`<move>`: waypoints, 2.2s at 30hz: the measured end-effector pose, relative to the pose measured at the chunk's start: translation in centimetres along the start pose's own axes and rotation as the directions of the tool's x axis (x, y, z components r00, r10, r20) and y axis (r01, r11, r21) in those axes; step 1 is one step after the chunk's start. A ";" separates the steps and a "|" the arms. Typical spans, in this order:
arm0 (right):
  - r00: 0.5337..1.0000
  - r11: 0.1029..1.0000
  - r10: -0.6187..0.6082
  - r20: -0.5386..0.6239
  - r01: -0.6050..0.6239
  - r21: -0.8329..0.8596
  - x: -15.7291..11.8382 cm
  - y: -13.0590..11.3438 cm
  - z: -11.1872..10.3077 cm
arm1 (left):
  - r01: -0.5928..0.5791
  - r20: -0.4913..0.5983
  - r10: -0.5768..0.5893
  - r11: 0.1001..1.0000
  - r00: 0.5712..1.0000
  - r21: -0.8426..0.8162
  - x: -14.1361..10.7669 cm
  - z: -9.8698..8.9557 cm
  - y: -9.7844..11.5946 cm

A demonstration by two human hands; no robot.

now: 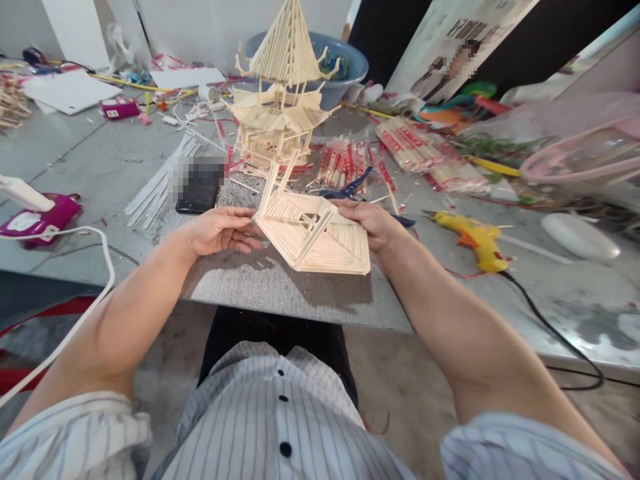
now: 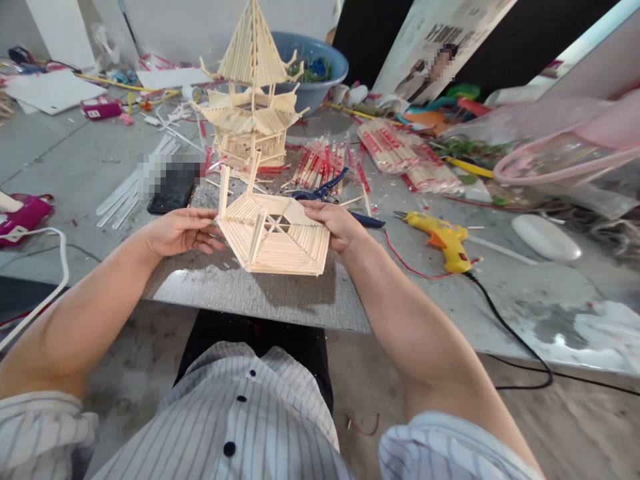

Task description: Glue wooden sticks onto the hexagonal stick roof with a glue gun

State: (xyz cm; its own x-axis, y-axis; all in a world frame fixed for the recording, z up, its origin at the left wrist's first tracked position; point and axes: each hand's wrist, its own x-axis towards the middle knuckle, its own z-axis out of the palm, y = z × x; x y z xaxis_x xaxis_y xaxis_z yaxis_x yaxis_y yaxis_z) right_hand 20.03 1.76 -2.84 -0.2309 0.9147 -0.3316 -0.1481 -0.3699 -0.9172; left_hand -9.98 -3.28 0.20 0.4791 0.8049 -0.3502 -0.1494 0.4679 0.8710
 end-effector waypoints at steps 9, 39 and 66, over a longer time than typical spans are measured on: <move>0.996 0.997 -0.074 0.058 0.075 -0.016 -1.3 -0.4 1.5 | -0.152 -0.184 0.141 0.987 0.973 -0.048 0.3 -0.1 0.5; 0.992 0.872 0.120 -0.046 -0.127 -0.474 -2.8 -0.4 2.4 | -0.424 -0.591 0.380 0.903 0.711 0.070 1.4 -1.8 0.8; 0.999 0.709 -0.028 -0.046 -0.013 -0.705 -3.1 -0.1 2.7 | -0.136 -0.076 0.880 0.157 0.469 0.978 1.2 -1.7 -1.2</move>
State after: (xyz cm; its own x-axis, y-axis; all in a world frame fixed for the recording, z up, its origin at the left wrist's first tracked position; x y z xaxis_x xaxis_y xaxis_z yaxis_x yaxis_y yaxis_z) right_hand 18.20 -1.51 -1.12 -0.1818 0.9314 -0.3153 0.5755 -0.1592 -0.8021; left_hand -10.69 -2.22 -1.83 0.0277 0.8167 0.5764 0.7575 -0.3934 0.5210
